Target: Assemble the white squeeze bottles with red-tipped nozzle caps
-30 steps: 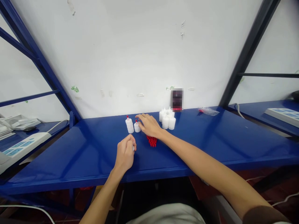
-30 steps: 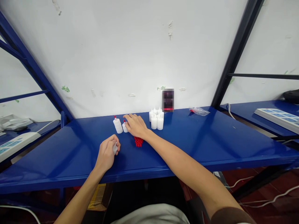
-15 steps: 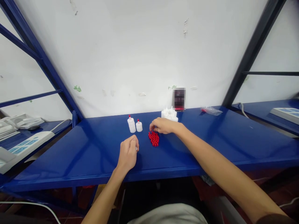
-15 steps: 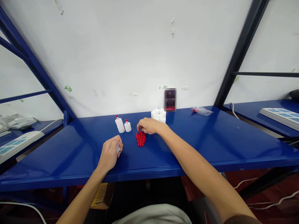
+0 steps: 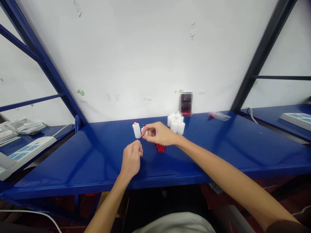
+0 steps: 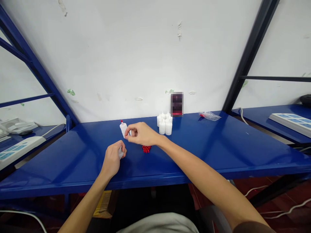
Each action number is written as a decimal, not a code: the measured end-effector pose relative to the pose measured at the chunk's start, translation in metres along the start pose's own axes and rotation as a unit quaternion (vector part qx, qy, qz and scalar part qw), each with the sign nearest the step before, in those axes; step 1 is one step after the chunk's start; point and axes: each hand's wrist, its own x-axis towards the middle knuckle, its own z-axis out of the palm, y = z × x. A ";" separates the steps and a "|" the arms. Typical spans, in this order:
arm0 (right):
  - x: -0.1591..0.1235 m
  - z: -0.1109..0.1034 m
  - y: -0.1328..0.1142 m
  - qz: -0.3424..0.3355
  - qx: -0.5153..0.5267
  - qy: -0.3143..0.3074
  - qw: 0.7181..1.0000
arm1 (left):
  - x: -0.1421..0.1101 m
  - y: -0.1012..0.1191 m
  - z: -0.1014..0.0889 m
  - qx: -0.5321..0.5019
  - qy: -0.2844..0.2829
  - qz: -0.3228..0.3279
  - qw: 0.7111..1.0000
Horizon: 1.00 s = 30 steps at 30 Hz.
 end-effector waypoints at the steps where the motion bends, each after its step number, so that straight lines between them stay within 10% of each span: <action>1: -0.001 0.006 -0.006 0.007 0.064 -0.033 0.997 | 0.000 0.000 0.000 -0.007 0.000 0.004 1.000; 5: -0.003 0.023 -0.016 0.055 0.204 -0.113 0.971 | -0.001 -0.001 -0.001 -0.036 -0.021 0.017 0.999; 17: -0.002 0.037 -0.017 0.045 0.332 -0.083 0.938 | -0.001 0.006 -0.003 -0.206 0.007 0.004 0.978; 30: -0.002 0.041 -0.017 -0.005 0.202 -0.072 0.977 | -0.003 -0.001 -0.004 -0.218 0.035 -0.016 0.975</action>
